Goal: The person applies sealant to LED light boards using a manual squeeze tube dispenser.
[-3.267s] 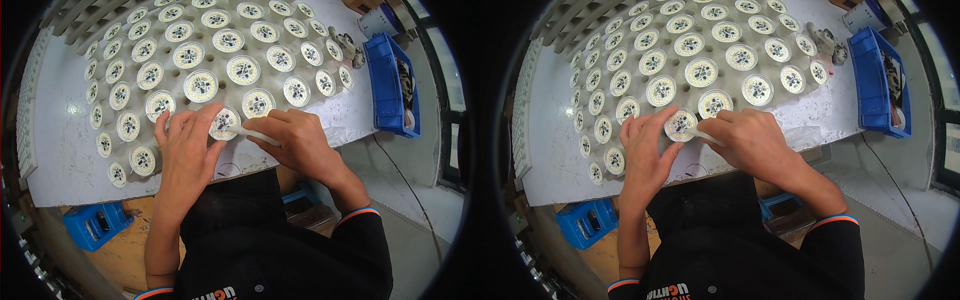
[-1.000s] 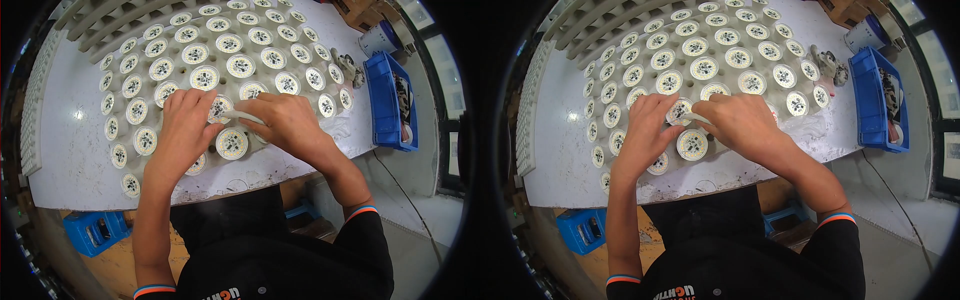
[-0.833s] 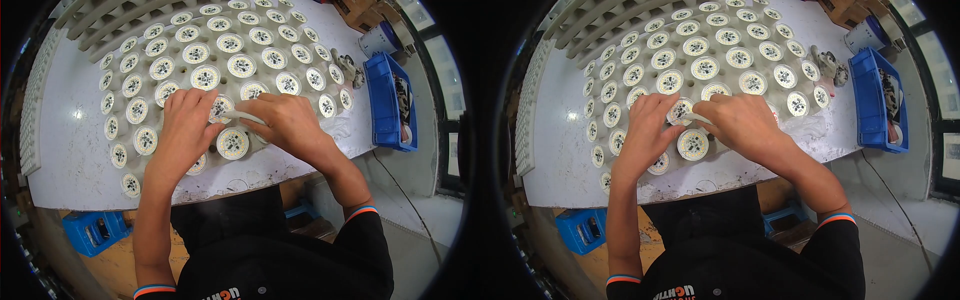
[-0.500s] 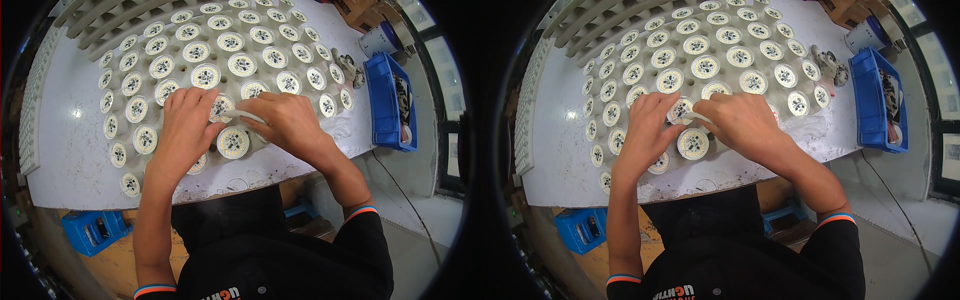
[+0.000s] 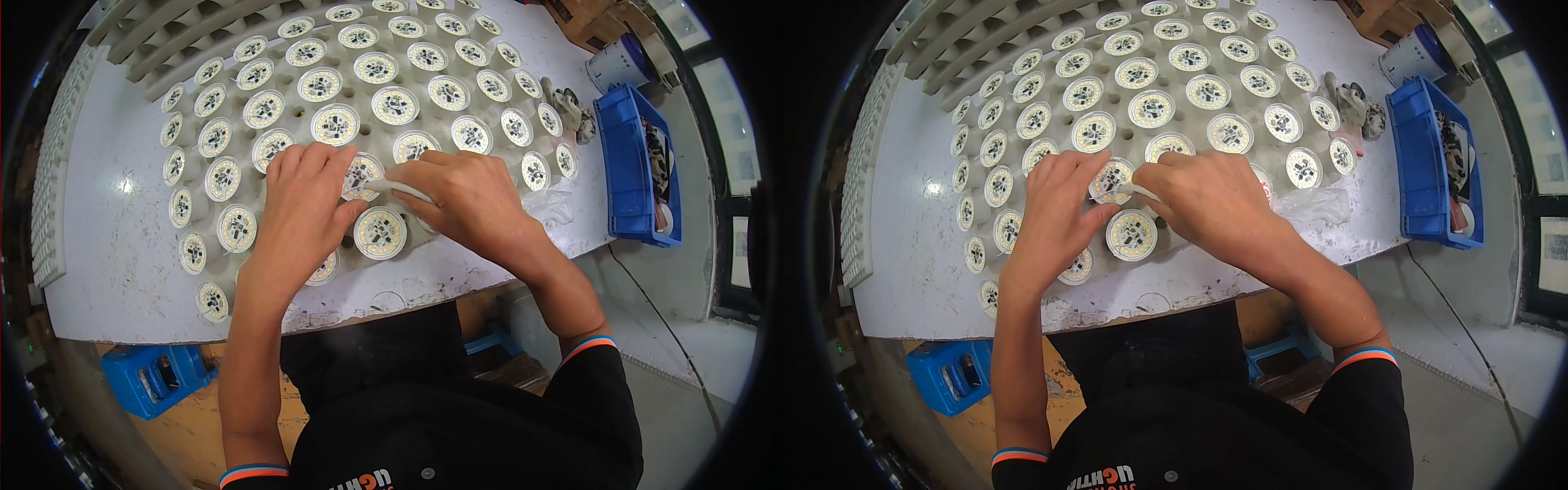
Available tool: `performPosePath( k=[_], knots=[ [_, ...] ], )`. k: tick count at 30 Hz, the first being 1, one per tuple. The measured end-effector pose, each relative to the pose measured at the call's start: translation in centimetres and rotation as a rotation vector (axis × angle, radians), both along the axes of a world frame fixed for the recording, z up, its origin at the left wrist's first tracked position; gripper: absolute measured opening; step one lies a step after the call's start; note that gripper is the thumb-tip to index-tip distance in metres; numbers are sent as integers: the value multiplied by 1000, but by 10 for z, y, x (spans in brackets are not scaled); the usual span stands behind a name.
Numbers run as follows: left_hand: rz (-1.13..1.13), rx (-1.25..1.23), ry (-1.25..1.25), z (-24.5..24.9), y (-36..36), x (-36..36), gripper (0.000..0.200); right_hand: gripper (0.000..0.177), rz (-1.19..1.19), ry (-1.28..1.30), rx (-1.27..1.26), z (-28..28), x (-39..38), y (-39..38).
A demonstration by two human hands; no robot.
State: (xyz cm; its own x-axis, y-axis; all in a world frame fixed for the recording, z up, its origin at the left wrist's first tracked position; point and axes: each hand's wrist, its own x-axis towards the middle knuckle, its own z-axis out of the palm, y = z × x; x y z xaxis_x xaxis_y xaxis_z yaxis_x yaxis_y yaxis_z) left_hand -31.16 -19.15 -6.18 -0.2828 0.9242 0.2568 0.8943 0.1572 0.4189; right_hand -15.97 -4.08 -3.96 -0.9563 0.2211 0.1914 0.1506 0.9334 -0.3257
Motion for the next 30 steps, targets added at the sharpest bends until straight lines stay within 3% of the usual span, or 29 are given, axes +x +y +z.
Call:
performPosePath(
  k=[9, 13, 14, 18, 30],
  knots=[
    [19, -14, -6, 6, -1, 3, 57, 16, 9, 9, -42, 1, 2, 1],
    [56, 122, -61, 18, -5, -9, 50, 21, -62, 266, -181, -7, 5, 8],
    [122, 185, -83, 21, -4, -15, 35, 22, -78, 279, -212, -7, 7, 10],
    [262, 155, -147, 31, 4, -40, 15, 22, -86, 239, -233, -5, 10, 10],
    [82, -140, -79, 23, 34, -49, 28, 23, -76, 219, -231, -4, 11, 10]
  ],
)
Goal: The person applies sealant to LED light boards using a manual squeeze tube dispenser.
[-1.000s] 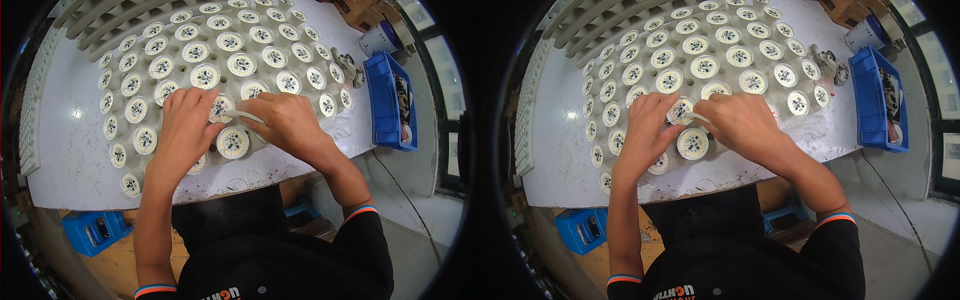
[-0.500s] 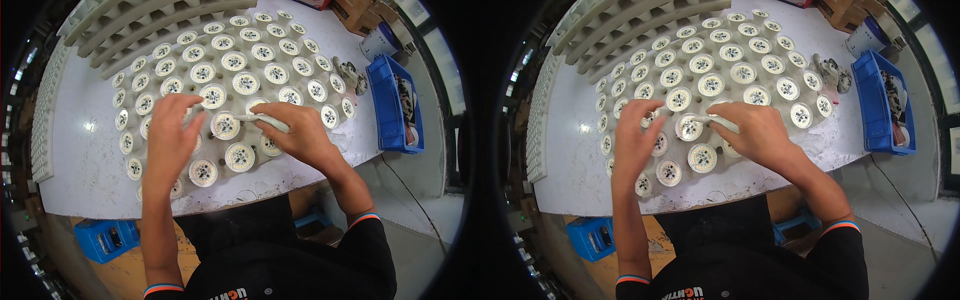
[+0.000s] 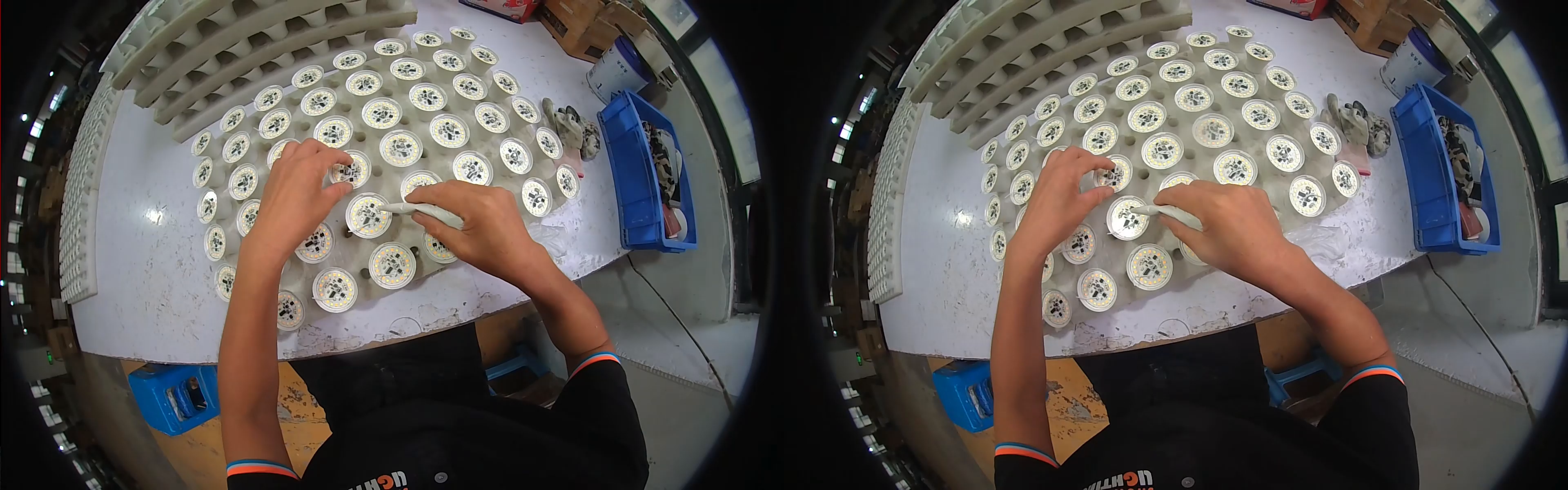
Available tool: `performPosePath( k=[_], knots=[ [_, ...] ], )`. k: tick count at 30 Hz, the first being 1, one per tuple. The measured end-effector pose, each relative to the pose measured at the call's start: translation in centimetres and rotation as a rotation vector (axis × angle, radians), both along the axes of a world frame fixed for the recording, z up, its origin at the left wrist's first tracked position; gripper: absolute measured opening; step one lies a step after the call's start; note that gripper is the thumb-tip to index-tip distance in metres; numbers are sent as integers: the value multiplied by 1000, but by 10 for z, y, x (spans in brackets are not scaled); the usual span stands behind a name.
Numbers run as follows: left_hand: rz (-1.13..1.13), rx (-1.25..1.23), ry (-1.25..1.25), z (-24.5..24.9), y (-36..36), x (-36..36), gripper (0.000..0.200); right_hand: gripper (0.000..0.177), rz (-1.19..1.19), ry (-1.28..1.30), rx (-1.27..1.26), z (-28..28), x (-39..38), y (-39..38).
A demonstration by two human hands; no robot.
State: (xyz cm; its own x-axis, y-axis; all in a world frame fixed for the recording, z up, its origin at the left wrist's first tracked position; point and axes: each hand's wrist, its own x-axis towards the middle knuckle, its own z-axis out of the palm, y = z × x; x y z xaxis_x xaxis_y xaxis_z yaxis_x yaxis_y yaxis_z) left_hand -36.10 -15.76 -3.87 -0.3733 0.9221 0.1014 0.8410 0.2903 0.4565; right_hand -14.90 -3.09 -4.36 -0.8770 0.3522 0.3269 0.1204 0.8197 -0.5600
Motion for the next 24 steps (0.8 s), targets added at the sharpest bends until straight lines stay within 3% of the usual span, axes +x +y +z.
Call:
performPosePath(
  k=[6, 12, 18, 21, 24],
  knots=[
    [-75, -36, -80, 2, 2, -13, 28, 23, 1, -4, 4, -2, -1, 0],
    [-204, -11, 1, -7, 6, -22, 24, 22, 15, -7, 6, -2, -1, 0],
    [-263, 189, 94, -21, 10, -30, 15, 22, 16, -2, 11, -2, -1, 0],
    [-178, 266, 172, -25, 16, -31, 10, 22, 19, 7, 21, -3, -3, 0],
    [-22, 188, 284, -28, 20, -30, 11, 22, 14, -7, 22, -2, -3, 0]
  ],
)
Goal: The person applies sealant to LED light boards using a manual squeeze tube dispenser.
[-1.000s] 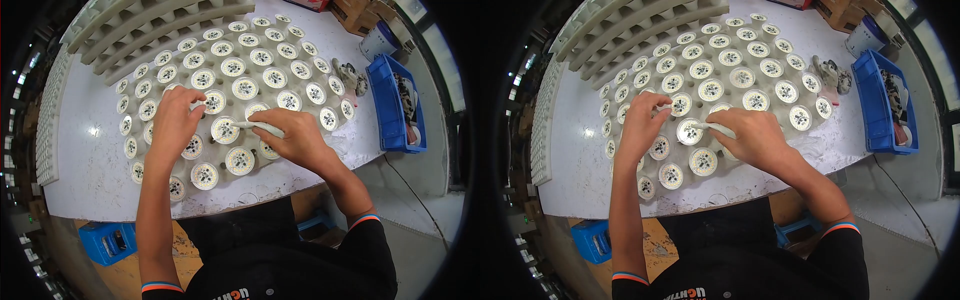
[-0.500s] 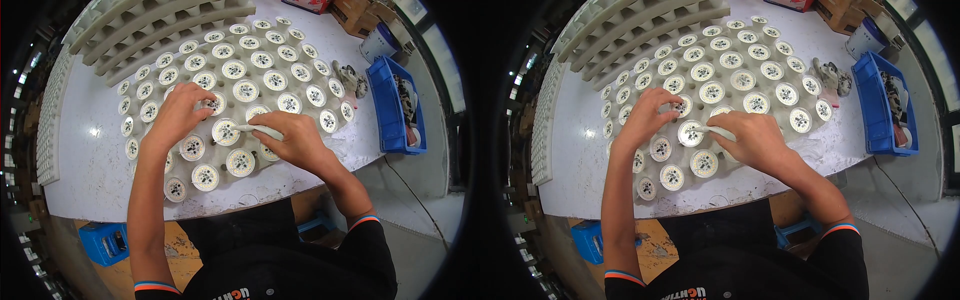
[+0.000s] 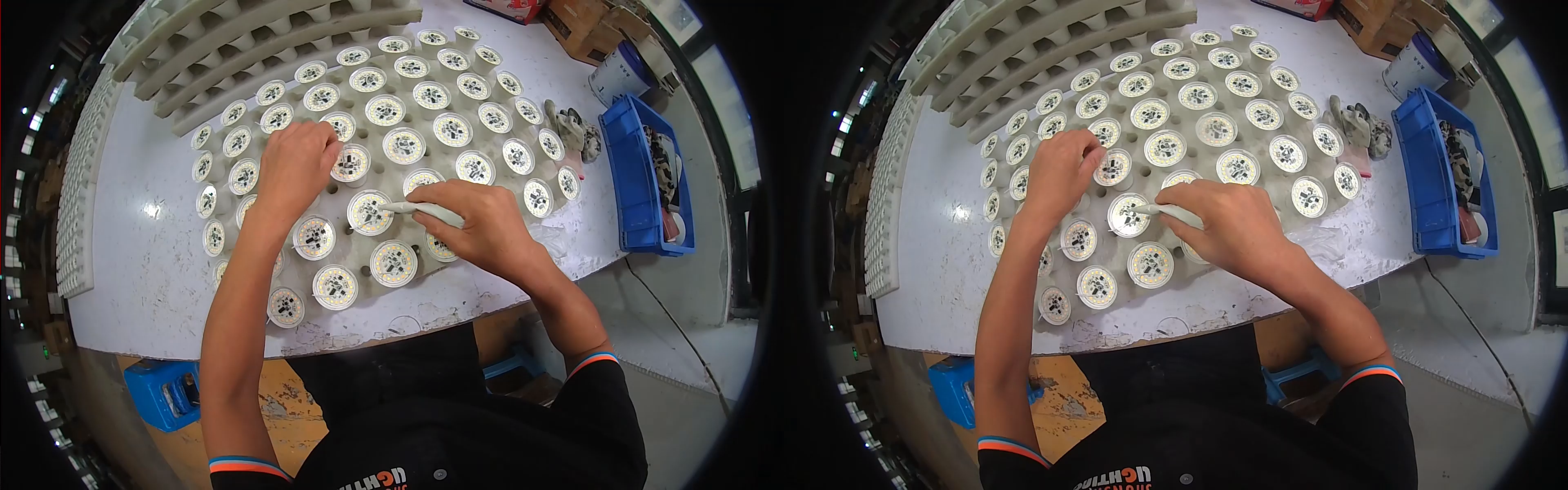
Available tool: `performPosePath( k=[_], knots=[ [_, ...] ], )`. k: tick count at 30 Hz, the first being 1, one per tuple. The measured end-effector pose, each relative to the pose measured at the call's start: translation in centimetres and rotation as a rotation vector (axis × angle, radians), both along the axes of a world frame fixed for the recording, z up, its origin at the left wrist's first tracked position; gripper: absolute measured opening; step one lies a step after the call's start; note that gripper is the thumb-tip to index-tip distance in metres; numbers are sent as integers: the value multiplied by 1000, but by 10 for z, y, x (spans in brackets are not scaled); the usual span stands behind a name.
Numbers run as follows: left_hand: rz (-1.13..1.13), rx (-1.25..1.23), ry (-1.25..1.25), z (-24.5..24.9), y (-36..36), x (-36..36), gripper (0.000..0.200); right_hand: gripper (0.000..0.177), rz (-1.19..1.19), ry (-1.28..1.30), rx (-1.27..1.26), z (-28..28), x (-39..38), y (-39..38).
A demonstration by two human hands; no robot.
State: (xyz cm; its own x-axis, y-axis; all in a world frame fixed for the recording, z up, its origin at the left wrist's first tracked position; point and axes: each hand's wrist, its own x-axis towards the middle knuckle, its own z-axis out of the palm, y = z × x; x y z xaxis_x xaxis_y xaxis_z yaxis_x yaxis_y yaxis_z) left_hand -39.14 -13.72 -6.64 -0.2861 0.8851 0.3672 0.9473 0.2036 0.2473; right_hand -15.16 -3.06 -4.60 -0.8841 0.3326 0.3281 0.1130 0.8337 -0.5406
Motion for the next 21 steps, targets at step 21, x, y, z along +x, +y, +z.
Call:
performPosePath(
  k=[21],
  knots=[
    [-271, -261, 32, 23, -11, -9, 57, 22, 2, 57, -88, 25, 4, 3]
  ],
)
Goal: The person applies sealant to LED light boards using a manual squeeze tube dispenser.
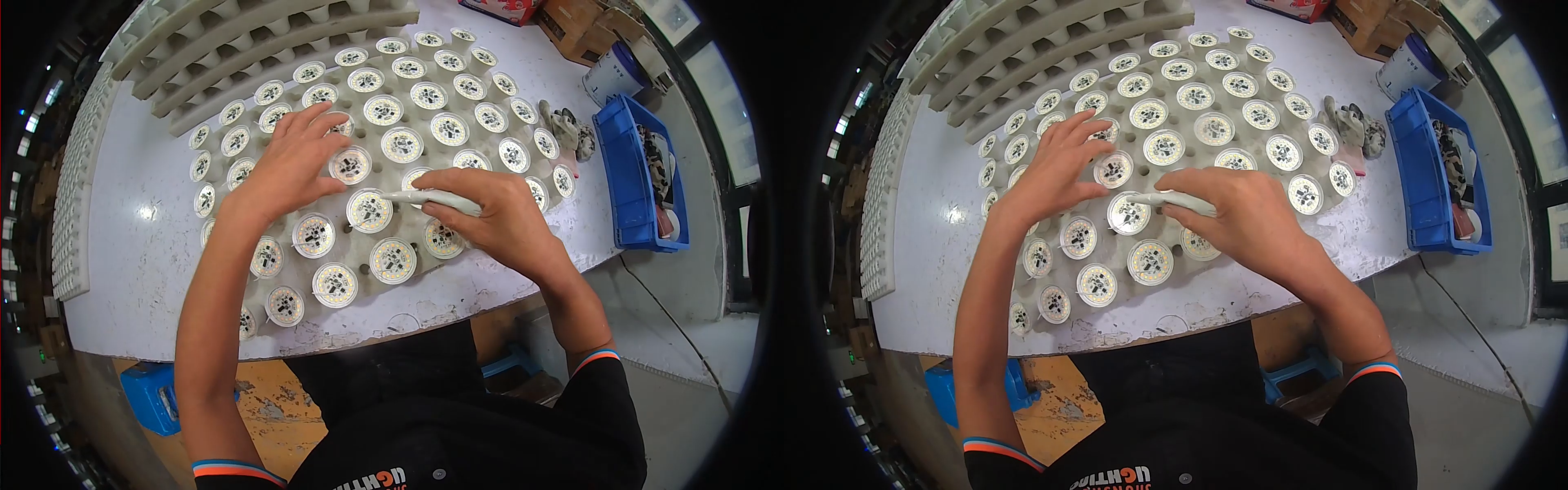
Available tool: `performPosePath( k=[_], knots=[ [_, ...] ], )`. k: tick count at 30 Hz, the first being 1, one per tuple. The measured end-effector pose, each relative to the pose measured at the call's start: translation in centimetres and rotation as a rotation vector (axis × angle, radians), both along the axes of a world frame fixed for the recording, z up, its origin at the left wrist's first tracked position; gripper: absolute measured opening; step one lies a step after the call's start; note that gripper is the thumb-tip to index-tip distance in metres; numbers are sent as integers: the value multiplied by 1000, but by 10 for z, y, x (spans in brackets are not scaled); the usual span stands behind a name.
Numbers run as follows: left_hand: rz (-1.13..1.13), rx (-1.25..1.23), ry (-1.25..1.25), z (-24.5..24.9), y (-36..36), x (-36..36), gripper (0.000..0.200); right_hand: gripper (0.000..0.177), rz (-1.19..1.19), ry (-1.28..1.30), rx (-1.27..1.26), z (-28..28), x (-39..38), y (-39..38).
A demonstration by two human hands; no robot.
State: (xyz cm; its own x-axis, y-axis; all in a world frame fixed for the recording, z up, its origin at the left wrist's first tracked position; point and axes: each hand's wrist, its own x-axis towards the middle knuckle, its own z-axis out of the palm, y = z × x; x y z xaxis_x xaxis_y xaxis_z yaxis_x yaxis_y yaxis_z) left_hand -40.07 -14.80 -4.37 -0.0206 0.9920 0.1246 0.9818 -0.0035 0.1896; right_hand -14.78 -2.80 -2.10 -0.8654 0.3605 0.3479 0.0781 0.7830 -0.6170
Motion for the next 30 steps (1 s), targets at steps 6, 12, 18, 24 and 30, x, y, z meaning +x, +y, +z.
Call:
performPosePath(
  k=[6, 12, 18, 24, 30],
  knots=[
    [200, 21, 66, -7, -6, 18, 59, 24, -41, -45, 175, 8, -21, 10],
    [66, 124, -68, -22, -13, 7, 57, 24, 1, -96, 248, 2, -46, 12],
    [192, 149, -55, -19, -7, 22, 52, 27, 7, -257, 334, -11, -60, 10],
    [207, 213, -46, -21, -6, 24, 51, 24, 31, -232, 298, -18, -64, 11],
    [204, 215, -60, -24, -5, 23, 52, 22, 24, -276, 345, -17, -66, 9]
  ],
)
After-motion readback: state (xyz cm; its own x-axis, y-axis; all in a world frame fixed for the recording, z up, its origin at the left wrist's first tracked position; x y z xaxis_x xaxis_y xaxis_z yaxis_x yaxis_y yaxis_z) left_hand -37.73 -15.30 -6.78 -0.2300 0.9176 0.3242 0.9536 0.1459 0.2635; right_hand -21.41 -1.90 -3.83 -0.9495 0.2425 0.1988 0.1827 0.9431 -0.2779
